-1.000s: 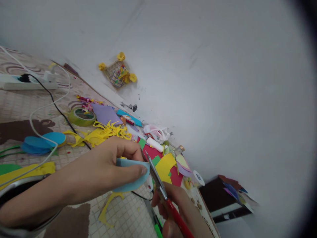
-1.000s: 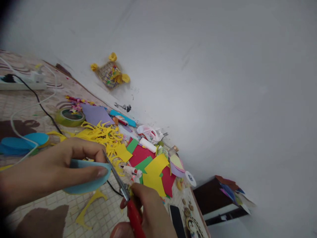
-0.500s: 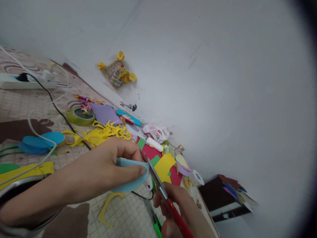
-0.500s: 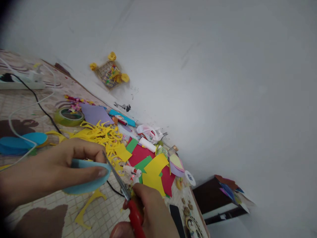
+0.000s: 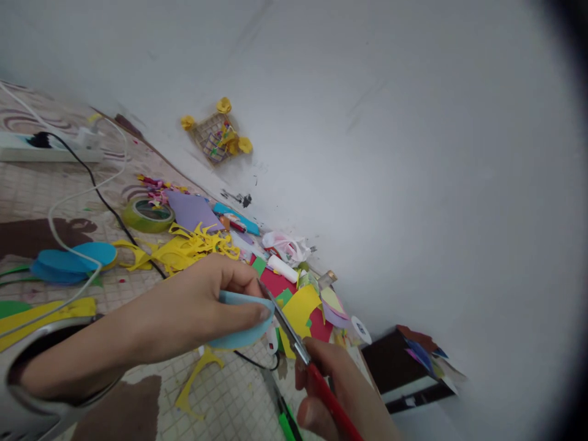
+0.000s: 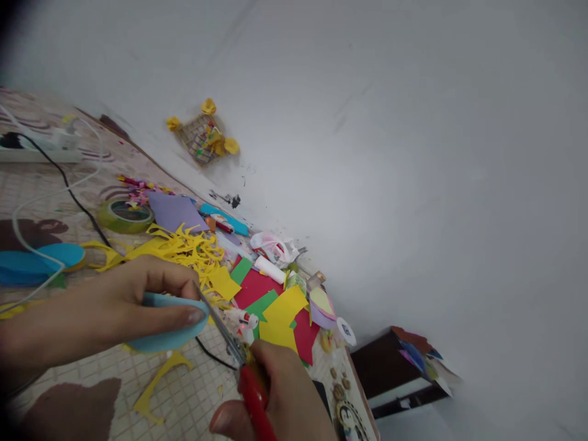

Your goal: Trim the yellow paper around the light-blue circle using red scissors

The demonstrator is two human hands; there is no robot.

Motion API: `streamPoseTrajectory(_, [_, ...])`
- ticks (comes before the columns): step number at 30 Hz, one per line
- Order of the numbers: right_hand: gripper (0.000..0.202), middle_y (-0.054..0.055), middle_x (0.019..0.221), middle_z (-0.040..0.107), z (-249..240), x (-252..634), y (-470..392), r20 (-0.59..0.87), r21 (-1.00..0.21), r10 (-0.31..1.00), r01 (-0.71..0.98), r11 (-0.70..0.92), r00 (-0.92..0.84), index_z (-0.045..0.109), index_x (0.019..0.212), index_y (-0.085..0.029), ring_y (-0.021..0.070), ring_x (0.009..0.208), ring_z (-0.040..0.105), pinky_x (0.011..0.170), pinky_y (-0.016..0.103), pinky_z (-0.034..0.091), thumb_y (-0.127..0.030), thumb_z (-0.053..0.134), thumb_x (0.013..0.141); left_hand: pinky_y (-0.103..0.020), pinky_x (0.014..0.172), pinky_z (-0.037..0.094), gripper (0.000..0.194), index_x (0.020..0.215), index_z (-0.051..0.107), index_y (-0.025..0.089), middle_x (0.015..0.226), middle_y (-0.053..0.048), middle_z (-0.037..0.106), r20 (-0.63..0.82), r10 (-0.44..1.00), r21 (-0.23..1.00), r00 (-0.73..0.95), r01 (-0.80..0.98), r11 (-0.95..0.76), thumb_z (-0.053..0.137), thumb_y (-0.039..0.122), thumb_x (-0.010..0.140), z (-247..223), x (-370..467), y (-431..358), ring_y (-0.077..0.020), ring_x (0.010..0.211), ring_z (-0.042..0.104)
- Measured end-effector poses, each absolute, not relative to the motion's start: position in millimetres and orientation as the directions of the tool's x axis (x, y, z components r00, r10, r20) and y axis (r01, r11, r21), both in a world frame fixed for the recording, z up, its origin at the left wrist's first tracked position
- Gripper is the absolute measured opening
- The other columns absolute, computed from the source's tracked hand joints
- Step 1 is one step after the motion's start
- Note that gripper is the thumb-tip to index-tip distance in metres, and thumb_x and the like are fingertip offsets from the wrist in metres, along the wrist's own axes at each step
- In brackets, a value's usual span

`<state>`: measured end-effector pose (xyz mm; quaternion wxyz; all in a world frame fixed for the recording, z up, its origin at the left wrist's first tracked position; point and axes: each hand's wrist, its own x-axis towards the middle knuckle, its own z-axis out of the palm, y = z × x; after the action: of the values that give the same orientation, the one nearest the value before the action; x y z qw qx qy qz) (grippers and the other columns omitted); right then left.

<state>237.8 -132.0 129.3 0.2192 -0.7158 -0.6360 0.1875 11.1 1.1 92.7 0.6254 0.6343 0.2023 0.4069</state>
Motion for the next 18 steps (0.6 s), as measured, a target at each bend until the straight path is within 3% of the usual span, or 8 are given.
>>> streamPoseTrajectory(4, [0.069,-0.005,0.060,0.045,120.4,239.1,-116.9,0.074,-0.800,0.997,0.597,0.061,-0.002,0.061,0.069,-0.020,0.0119,0.055,0.034,0.051,0.025,0.025,-0.086,0.078,0.069,-0.018,0.042,0.027,0.028,0.057,0.064,0.022,0.051,0.005,0.051,0.281,0.726,0.956,0.628,-0.254,-0.149,0.076,0.037,0.076,96.4,8.7,0.4,-0.0106,0.047,0.039])
streamPoseTrajectory(6, [0.054,-0.005,0.066,0.045,111.6,231.4,-110.1,0.195,-0.871,0.980,0.468,0.150,0.048,0.060,0.076,-0.021,0.0125,0.058,0.038,0.053,0.025,0.031,-0.072,0.075,0.084,-0.019,0.043,0.026,0.029,0.056,0.065,0.021,0.051,0.005,0.050,0.272,0.707,0.960,0.653,-0.238,-0.150,0.077,0.038,0.076,98.0,9.3,-0.7,-0.0103,0.048,0.038])
streamPoseTrajectory(7, [0.047,-0.004,0.068,0.049,107.2,225.3,-106.7,0.243,-0.893,0.968,0.403,0.200,0.059,0.061,0.081,-0.022,0.0130,0.059,0.042,0.054,0.025,0.034,-0.067,0.076,0.086,-0.019,0.043,0.025,0.030,0.056,0.065,0.021,0.051,0.006,0.049,0.260,0.698,0.964,0.667,-0.224,-0.145,0.078,0.038,0.076,98.4,10.1,-1.2,-0.0101,0.048,0.037])
streamPoseTrajectory(11, [0.033,-0.001,0.078,0.064,94.0,196.7,-91.1,0.310,-0.938,0.942,0.206,0.280,0.127,0.063,0.081,-0.023,0.0175,0.071,0.060,0.064,0.028,0.051,-0.042,0.089,0.074,-0.019,0.046,0.027,0.030,0.060,0.066,0.020,0.055,0.006,0.051,0.214,0.659,0.976,0.721,-0.189,-0.111,0.081,0.040,0.076,97.2,14.4,-0.6,-0.0102,0.051,0.039])
streamPoseTrajectory(14, [0.024,-0.003,0.073,0.064,88.7,183.4,-78.6,0.321,-0.947,0.928,0.099,0.307,0.191,0.065,0.079,-0.022,0.0136,0.063,0.056,0.058,0.024,0.048,-0.028,0.087,0.072,-0.020,0.048,0.031,0.033,0.060,0.068,0.020,0.057,0.005,0.054,0.181,0.685,0.981,0.706,-0.181,-0.073,0.081,0.045,0.078,95.9,14.4,2.5,-0.0110,0.053,0.043])
streamPoseTrajectory(18, [0.020,-0.005,0.070,0.063,85.7,178.0,-66.0,0.351,-0.935,0.892,0.051,0.351,0.287,0.065,0.080,-0.021,0.0117,0.061,0.057,0.058,0.023,0.049,-0.025,0.084,0.074,-0.020,0.050,0.035,0.028,0.063,0.073,0.021,0.061,0.004,0.060,0.171,0.771,0.972,0.614,-0.233,-0.031,0.083,0.044,0.076,97.2,9.2,7.8,-0.0108,0.055,0.047])
